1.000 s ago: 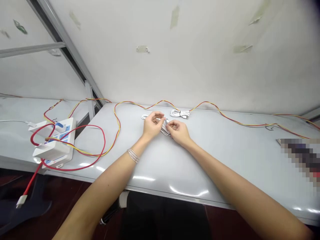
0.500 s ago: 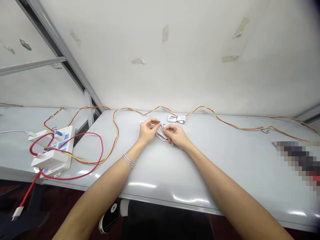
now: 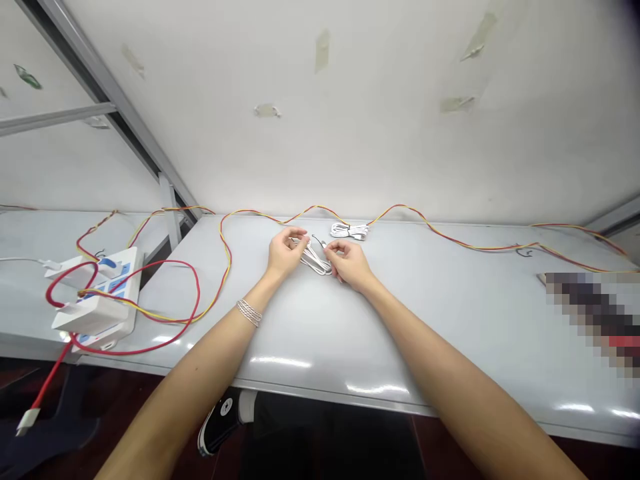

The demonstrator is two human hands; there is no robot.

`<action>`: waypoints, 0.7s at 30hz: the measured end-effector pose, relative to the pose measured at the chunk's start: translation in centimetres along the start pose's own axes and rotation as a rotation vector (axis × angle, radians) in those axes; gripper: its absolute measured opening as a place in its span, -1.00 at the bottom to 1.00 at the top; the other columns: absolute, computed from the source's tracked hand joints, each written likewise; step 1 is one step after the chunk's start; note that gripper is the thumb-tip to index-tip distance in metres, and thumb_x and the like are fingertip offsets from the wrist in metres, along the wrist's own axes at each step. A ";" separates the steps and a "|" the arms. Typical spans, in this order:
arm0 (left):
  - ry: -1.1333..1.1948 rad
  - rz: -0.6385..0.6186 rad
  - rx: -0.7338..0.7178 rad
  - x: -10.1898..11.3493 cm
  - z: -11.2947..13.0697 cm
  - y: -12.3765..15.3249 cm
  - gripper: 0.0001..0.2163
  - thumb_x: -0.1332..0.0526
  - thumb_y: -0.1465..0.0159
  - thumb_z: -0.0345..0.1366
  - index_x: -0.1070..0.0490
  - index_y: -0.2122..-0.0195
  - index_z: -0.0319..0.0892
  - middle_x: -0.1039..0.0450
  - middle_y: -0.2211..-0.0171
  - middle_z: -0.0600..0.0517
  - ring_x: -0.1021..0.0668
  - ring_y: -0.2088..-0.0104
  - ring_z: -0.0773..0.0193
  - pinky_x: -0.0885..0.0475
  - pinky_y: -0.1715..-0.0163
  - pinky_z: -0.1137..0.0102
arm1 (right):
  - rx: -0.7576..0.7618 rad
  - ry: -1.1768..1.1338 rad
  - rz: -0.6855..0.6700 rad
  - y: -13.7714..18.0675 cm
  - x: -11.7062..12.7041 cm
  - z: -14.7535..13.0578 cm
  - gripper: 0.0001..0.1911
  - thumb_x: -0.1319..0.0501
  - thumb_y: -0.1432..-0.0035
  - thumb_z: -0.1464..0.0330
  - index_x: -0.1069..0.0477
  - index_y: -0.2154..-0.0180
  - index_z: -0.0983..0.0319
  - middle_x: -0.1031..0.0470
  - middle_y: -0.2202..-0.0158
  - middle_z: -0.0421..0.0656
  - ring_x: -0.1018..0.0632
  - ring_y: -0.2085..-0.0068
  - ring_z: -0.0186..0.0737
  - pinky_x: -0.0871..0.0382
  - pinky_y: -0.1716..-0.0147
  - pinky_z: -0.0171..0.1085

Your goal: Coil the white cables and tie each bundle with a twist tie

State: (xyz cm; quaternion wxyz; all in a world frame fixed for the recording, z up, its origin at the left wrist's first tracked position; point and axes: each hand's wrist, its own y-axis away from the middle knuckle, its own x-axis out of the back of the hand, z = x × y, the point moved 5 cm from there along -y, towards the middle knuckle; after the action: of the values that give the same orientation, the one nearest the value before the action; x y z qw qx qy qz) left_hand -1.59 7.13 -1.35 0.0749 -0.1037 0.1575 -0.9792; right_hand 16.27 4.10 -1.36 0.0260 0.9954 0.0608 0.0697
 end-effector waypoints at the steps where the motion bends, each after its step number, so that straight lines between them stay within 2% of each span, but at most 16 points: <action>1: -0.007 0.006 -0.002 0.1 -0.2 -0.1 -0.83 -0.41 -0.23 -0.28 -0.53 0.20 -0.20 -0.59 0.27 -0.05 -0.37 0.56 0.44 -0.30 0.53 0.39 | 0.005 0.019 0.016 0.0 0.0 0.0 -0.77 -0.28 -0.13 0.14 -0.36 0.33 0.14 -0.31 0.73 -0.34 -0.25 0.74 -0.33 -0.08 0.72 -0.33; 5: -0.017 -0.051 -0.019 -0.2 -0.5 -0.3 -0.79 -0.46 -0.13 -0.38 -0.53 0.22 -0.17 -0.61 0.20 -0.07 -0.55 0.37 0.31 -0.48 0.33 0.35 | 0.163 0.181 0.157 0.1 0.2 -0.3 -0.79 -0.22 -0.18 0.16 -0.37 0.35 0.15 -0.45 0.58 -0.24 -0.35 0.63 -0.31 -0.24 0.58 -0.29; 7: -0.036 -0.086 -0.039 -0.4 -0.4 -0.2 -0.73 -0.49 -0.06 -0.41 -0.54 0.21 -0.16 -0.61 0.16 -0.08 -0.58 0.29 0.25 -0.52 0.23 0.30 | 0.263 0.271 0.259 0.2 0.5 -0.5 -0.82 -0.20 -0.19 0.20 -0.38 0.36 0.17 -0.54 0.44 -0.17 -0.42 0.53 -0.29 -0.33 0.43 -0.26; 10: -0.084 -0.123 -0.061 -0.5 -0.2 0.0 -0.71 -0.48 -0.03 -0.46 -0.55 0.22 -0.16 -0.62 0.13 -0.09 -0.60 0.26 0.23 -0.53 0.18 0.26 | 0.312 0.376 0.360 0.2 0.9 -0.6 -0.89 -0.18 -0.20 0.28 -0.39 0.34 0.18 -0.57 0.35 -0.14 -0.48 0.41 -0.24 -0.36 0.24 -0.22; 13: -0.096 -0.150 -0.061 -0.7 -0.1 0.1 -0.74 -0.41 -0.06 -0.53 -0.55 0.23 -0.16 -0.64 0.18 -0.07 -0.61 0.29 0.24 -0.55 0.17 0.24 | 0.262 0.571 0.405 0.2 1.6 -0.8 -0.92 -0.16 -0.21 0.35 -0.40 0.32 0.20 -0.58 0.31 -0.09 -0.54 0.29 -0.15 -0.35 0.19 -0.19; 16: -0.102 -0.141 -0.060 -0.7 0.2 0.0 -0.75 -0.36 -0.08 -0.57 -0.54 0.22 -0.18 -0.65 0.20 -0.09 -0.63 0.28 0.23 -0.56 0.15 0.25 | 0.118 0.741 0.387 0.1 2.4 -0.8 -0.91 -0.15 -0.23 0.39 -0.43 0.31 0.23 -0.60 0.29 -0.03 -0.56 0.25 -0.09 -0.34 0.18 -0.17; 21: -0.234 -0.045 -0.059 0.5 1.1 0.3 -0.78 -0.40 -0.12 -0.49 -0.52 0.21 -0.15 -0.60 0.27 -0.02 -0.55 0.37 0.28 -0.48 0.23 0.29 | -0.017 0.859 0.377 0.3 3.1 -0.9 -0.89 -0.16 -0.23 0.43 -0.46 0.30 0.25 -0.61 0.27 0.06 -0.58 0.22 0.00 -0.33 0.13 -0.10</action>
State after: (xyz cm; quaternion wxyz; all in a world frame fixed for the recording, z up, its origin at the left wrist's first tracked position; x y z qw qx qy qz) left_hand -1.76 6.47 -0.37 0.0677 -0.2228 0.1741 -0.9568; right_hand 19.22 4.28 0.00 -0.0065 0.8698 -0.1162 0.4794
